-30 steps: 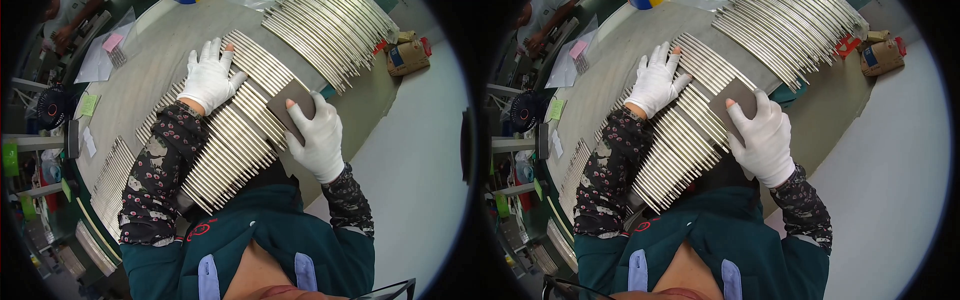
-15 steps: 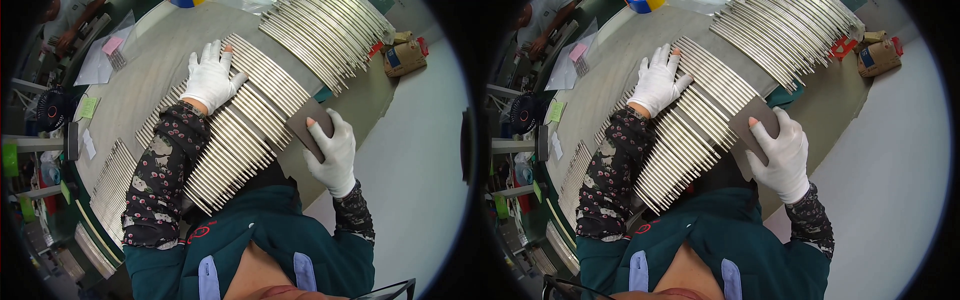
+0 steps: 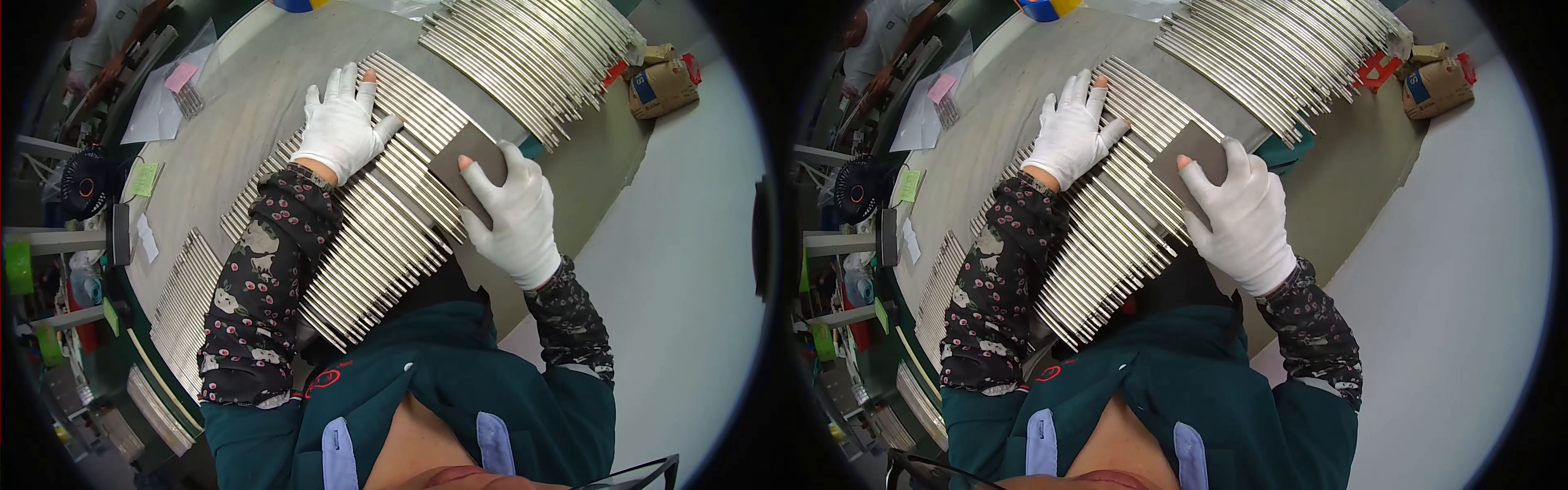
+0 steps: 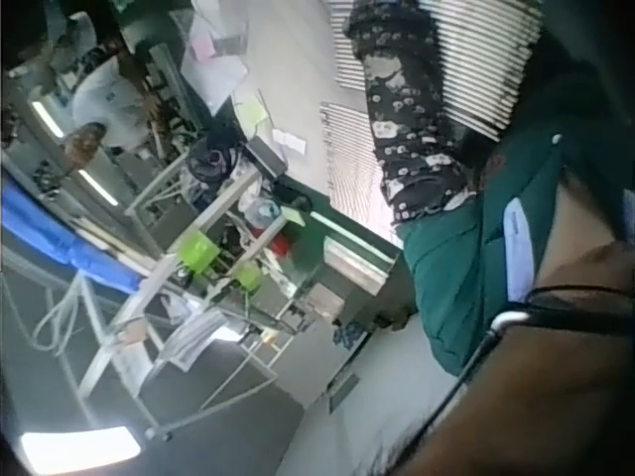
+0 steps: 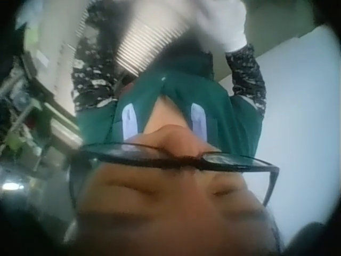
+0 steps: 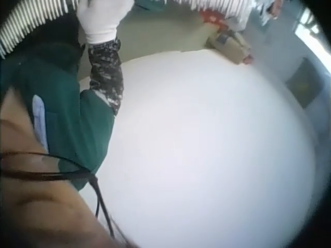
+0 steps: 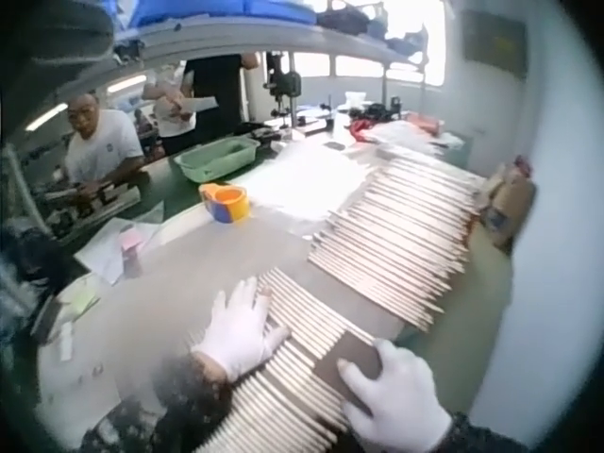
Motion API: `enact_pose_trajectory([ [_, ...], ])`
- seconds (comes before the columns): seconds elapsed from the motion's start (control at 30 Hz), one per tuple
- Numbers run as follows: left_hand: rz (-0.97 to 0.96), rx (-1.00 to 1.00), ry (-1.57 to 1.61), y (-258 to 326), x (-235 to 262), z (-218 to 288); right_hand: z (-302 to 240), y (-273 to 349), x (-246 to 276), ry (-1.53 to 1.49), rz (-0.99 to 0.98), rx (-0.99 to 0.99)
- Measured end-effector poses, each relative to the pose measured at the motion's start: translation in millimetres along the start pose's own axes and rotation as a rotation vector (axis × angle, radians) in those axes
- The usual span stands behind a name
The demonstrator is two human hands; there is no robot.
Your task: The person sands metal rods with a sanding block on a workbench, then organizes them into plastic bags while wearing gloves.
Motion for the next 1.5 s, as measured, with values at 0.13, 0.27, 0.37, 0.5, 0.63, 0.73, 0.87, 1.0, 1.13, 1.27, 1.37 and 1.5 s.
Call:
enact_pose_trajectory([
  [0.13, 0.034, 0.009, -0.030, 0.3, -0.7, 2.9, 30.1, 45.1, 20.1, -0.110, -0.083, -0.029],
  [0.27, 0.058, -0.001, -0.028, -0.8, 0.8, 2.7, 29.7, 53.6, 34.1, -0.102, -0.018, -0.087],
  [0.37, 0.021, 0.012, -0.006, -2.8, 0.1, 3.2, 22.5, 38.8, 27.9, -0.091, 0.055, -0.051],
  [0.5, 0.056, 0.001, -0.036, -7.0, 3.9, 8.5, 11.1, 12.7, 1.9, -0.044, 0.008, -0.035],
  [0.63, 0.052, 0.027, -0.051, -6.3, 2.1, 5.8, 9.9, 12.1, 2.5, 0.027, -0.010, 0.008],
  [0.73, 0.066, 0.034, -0.047, -11.1, 0.9, 8.4, 23.9, 37.3, 8.4, 0.024, 0.004, -0.018],
  [0.87, 0.038, 0.031, -0.052, -7.8, 4.0, 8.3, -0.9, 0.2, 4.4, 0.079, -0.006, -0.008],
  [1.0, 0.024, 0.049, -0.011, -11.8, -3.9, 7.6, 25.0, 36.6, 15.3, -0.001, -0.060, -0.008],
  [1.13, 0.036, 0.070, 0.003, -9.7, -3.6, 4.2, 29.2, 58.5, 29.9, 0.003, -0.087, -0.088],
  [1.27, 0.051, 0.066, -0.015, -9.8, 3.0, 10.1, 24.4, 47.3, 29.1, -0.036, 0.020, -0.078],
  [1.37, 0.069, 0.059, -0.023, -8.4, 2.4, 9.2, 21.9, 41.5, 20.7, -0.017, 0.012, -0.061],
  [1.5, 0.107, 0.033, -0.026, -3.9, 3.0, 9.0, 18.0, 32.0, 11.6, -0.030, -0.017, -0.062],
])
Point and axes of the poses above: each hand's wrist, its own y-axis away from the middle knuckle, its own x-axis out of the back of the hand, z = x × y, the point moved 7 cm from there along -y, towards the middle knuckle, and after that the axes turned 5 degrees about -z, right-handed, at the moved point
